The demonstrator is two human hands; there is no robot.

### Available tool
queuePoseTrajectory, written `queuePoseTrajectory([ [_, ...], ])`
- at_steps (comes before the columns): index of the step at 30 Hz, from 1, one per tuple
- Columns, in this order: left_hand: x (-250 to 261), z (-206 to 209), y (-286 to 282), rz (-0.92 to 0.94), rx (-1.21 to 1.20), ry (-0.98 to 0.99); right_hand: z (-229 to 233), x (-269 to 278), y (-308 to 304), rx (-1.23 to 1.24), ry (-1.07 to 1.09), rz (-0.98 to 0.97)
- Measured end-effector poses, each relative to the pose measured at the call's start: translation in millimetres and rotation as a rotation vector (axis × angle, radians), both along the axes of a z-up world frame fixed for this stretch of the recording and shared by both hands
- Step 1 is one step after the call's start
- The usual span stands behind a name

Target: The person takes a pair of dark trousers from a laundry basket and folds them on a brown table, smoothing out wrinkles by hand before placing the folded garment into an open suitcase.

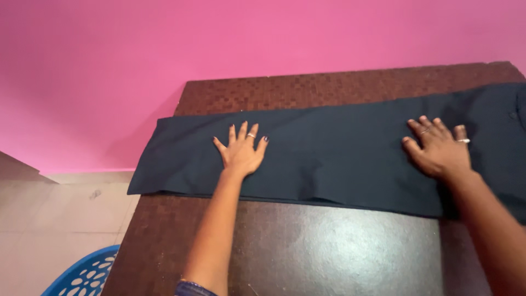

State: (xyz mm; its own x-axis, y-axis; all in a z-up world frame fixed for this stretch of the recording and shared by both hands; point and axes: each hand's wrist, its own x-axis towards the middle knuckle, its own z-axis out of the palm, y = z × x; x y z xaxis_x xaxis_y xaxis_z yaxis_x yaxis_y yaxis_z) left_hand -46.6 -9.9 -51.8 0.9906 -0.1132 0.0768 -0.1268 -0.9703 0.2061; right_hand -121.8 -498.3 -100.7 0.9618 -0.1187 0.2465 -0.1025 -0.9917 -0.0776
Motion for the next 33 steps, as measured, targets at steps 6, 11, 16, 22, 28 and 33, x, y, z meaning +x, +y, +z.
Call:
queuePoseTrajectory([
  [6, 5.6, 0.5, 26.7, 0.041, 0.055, 0.025, 3.9, -18.0, -53.2, 0.024, -0.018, -0.225],
  [11, 20.2, -12.7, 21.0, 0.097, 0.043, 0.078, 7.6, -19.1, -35.0, -0.056, 0.056, -0.449],
  [16, 19.9, -16.2, -61.5, 0.089, -0.051, -0.059, 3.5, -5.3, 39.3, 0.067, 0.018, -0.138],
  [22, -45.3, -3.4, -170.2, -0.222, -0.083, 0.018, 1.6, -39.4, 57.9, -0.094, -0.058, -0.019],
  [28, -52.2, 9.2, -166.7, -0.217, -0.04, 0.028, 25.6, -104.5, -89.0, 0.081, 0.047, -0.345],
  [33, -53.9, 9.9, -169.2, -0.213, -0.012, 0.032, 18.4, -139.2, -134.2, 0.113, -0.051, -0.544],
])
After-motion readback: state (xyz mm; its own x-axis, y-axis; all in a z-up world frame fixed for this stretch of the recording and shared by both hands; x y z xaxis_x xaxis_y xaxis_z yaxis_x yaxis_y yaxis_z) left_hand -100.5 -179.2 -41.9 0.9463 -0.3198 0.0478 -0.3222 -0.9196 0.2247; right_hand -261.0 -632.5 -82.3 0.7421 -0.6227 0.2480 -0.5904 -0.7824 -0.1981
